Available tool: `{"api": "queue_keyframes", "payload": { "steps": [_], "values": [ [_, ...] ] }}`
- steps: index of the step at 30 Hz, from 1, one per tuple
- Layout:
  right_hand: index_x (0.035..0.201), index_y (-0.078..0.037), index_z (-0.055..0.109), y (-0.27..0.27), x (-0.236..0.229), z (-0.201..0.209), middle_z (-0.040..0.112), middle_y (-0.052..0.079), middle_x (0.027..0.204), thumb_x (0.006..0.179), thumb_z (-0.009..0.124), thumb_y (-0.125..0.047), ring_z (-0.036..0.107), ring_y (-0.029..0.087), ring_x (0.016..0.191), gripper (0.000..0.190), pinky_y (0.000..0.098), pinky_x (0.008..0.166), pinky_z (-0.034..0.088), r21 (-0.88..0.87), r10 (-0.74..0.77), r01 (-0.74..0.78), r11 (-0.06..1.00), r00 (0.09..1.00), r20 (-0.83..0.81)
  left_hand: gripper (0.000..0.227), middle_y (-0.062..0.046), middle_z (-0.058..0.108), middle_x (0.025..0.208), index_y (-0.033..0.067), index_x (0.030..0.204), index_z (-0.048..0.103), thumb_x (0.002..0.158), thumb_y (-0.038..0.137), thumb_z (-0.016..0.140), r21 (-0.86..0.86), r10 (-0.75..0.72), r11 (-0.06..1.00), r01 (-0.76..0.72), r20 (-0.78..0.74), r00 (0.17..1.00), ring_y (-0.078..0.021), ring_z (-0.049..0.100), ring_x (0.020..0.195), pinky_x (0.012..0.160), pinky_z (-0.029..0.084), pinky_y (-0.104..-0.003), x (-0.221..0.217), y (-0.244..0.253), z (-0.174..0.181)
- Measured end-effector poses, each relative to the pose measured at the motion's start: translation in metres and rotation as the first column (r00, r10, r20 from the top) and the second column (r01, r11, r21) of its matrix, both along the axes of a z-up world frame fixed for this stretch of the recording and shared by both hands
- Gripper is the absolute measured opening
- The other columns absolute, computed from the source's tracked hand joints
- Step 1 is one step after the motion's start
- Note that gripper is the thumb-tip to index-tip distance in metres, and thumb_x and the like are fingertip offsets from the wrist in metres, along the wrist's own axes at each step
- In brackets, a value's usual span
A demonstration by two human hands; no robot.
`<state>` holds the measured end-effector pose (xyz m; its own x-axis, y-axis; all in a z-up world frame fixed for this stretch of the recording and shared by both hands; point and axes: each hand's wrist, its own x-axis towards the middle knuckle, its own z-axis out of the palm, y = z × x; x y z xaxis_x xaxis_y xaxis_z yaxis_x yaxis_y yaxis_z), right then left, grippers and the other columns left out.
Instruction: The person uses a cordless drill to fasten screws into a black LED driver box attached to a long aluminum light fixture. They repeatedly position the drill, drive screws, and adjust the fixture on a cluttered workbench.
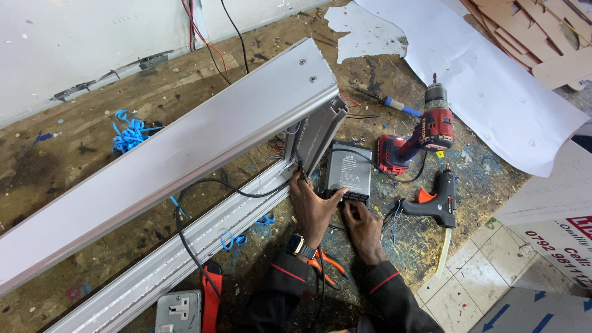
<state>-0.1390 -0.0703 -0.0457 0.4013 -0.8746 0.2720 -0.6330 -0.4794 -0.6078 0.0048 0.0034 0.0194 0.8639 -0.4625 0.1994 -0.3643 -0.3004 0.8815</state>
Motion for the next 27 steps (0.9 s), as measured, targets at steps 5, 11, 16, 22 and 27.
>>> {"api": "queue_keyframes", "payload": {
  "steps": [5,11,16,22,27],
  "values": [
    [0.101,-0.023,0.088,0.001,-0.004,-0.015,0.085,0.011,0.079,0.101,0.087,-0.034,0.084,0.033,0.077,0.01,0.0447,0.068,0.063,0.051,-0.028,0.026,0.998,0.998,0.047,0.113,-0.026,0.049,0.146,-0.0033,0.154,0.047,0.08,0.062,0.102,-0.006,-0.019,1.0,0.018,-0.015,1.0,-0.0482,0.063,0.126,0.105,0.054,-0.067,-0.002,-0.001,-0.01],
    [0.093,-0.024,0.086,-0.006,-0.013,-0.027,0.083,0.009,0.075,0.098,0.088,-0.038,0.083,0.032,0.073,0.015,0.0419,0.064,0.061,0.073,-0.002,-0.001,0.997,0.999,0.041,0.117,-0.025,0.05,0.144,-0.0034,0.155,0.048,0.076,0.062,0.104,-0.006,0.008,1.0,-0.008,0.032,0.999,-0.0481,0.063,0.128,0.107,0.055,-0.066,-0.004,-0.003,-0.016],
    [0.092,-0.02,0.083,-0.01,-0.011,-0.037,0.082,0.01,0.072,0.097,0.087,-0.032,0.082,0.034,0.07,0.013,0.0403,0.062,0.061,0.036,0.015,-0.017,0.999,0.998,0.053,0.121,-0.026,0.051,0.144,-0.0023,0.157,0.047,0.072,0.061,0.107,-0.024,0.017,1.0,-0.017,0.028,0.999,-0.0498,0.063,0.13,0.106,0.055,-0.067,-0.004,-0.005,-0.02],
    [0.097,-0.017,0.083,-0.016,-0.012,-0.028,0.081,0.016,0.077,0.1,0.084,-0.031,0.08,0.04,0.072,0.014,0.0428,0.059,0.057,0.085,0.035,-0.037,0.996,0.999,0.024,0.117,-0.028,0.051,0.144,-0.0057,0.15,0.05,0.071,0.06,0.106,0.01,0.029,1.0,-0.029,0.009,1.0,-0.0526,0.062,0.13,0.107,0.055,-0.07,-0.002,-0.002,-0.006],
    [0.097,-0.016,0.082,-0.009,-0.007,-0.006,0.082,0.015,0.074,0.1,0.083,-0.033,0.081,0.041,0.072,0.016,0.0495,0.063,0.06,0.082,0.101,-0.102,0.991,0.995,0.007,0.121,-0.025,0.051,0.147,-0.0019,0.156,0.048,0.07,0.058,0.107,-0.01,0.021,1.0,-0.021,-0.017,1.0,-0.0504,0.064,0.13,0.108,0.056,-0.069,-0.004,-0.005,-0.017]
  ]
}}
